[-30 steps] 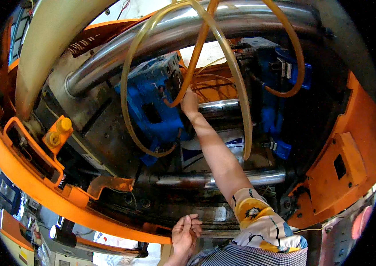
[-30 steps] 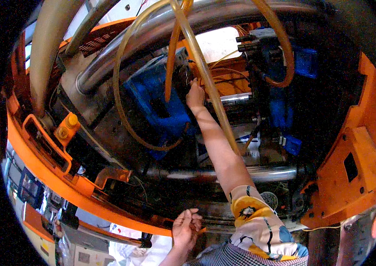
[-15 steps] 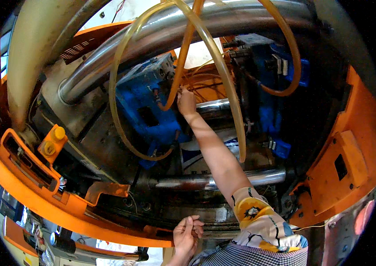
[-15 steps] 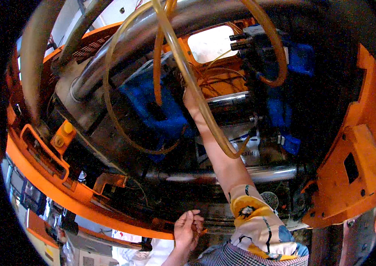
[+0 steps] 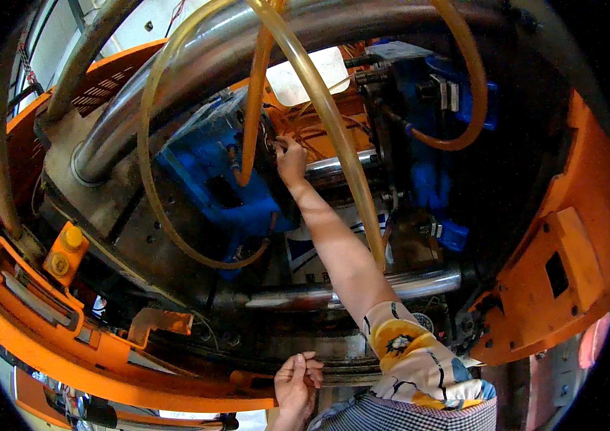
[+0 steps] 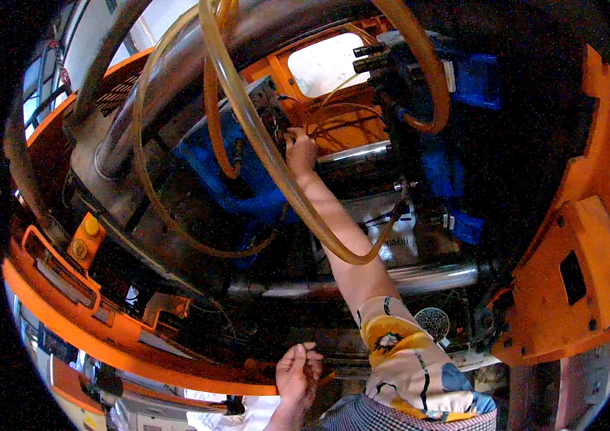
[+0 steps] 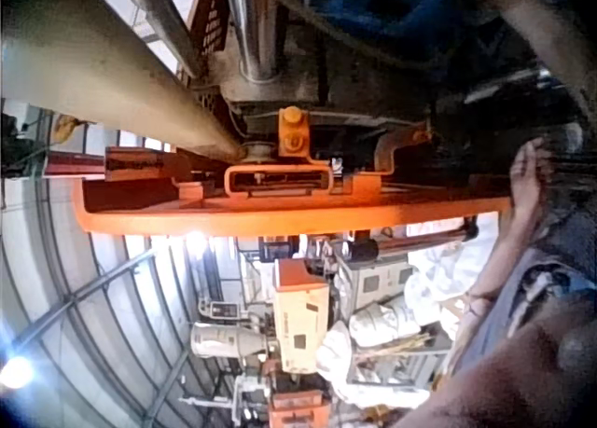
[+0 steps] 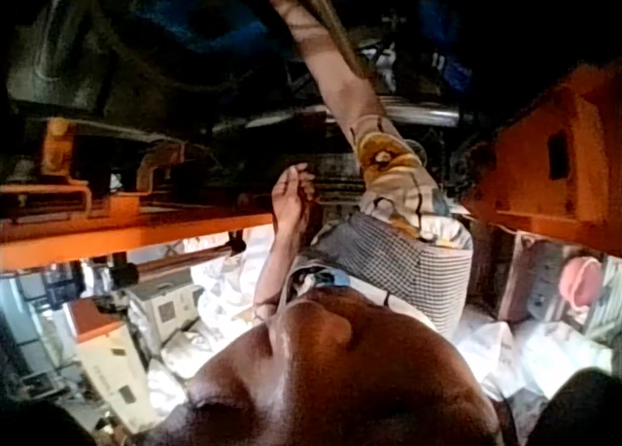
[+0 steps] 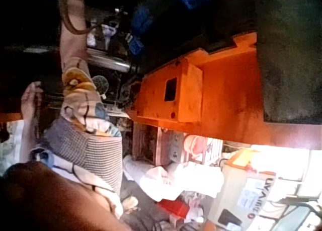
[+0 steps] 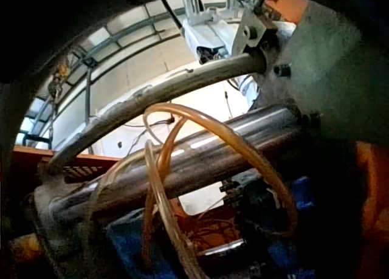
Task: The person opens the injection molding machine door, removes white plastic parts, and places them into a bag. They then close the door and repeat the process, occasionally inspecting the parts and interacting with another worker.
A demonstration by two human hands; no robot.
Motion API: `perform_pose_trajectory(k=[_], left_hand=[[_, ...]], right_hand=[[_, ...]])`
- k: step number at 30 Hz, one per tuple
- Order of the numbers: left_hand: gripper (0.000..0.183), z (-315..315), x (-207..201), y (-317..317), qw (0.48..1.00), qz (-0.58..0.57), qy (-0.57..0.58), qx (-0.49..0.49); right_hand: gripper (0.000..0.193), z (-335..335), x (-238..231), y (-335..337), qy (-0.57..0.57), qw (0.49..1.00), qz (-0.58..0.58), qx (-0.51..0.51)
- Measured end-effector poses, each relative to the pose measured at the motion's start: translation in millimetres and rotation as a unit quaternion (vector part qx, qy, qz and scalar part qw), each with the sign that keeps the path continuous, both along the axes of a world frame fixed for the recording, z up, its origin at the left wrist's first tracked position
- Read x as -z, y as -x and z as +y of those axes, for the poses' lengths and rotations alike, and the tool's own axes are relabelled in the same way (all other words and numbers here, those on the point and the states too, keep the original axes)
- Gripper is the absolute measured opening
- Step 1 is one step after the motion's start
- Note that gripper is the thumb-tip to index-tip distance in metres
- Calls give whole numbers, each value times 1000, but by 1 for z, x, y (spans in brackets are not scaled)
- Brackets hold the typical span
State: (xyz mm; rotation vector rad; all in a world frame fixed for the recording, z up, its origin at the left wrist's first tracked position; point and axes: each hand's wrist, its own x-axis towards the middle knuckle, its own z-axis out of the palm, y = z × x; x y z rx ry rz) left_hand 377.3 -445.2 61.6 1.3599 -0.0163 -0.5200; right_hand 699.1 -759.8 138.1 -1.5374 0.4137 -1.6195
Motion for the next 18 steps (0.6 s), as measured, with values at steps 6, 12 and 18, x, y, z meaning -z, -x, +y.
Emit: perform_pose_trajectory(k=[6, 12, 18], left_hand=[[30, -1, -3, 0, 1000, -6, -28, -12], [30, -1, 0, -4, 999, -23, -42, -2], [31, -2, -2, -4, 999, -13, -30, 3]], right_hand=[[17, 5, -4, -1, 18, 1000, 14, 14], [16, 7, -9, 3, 87, 995, 35, 46], [15, 2, -6, 0, 103, 992, 32, 58]])
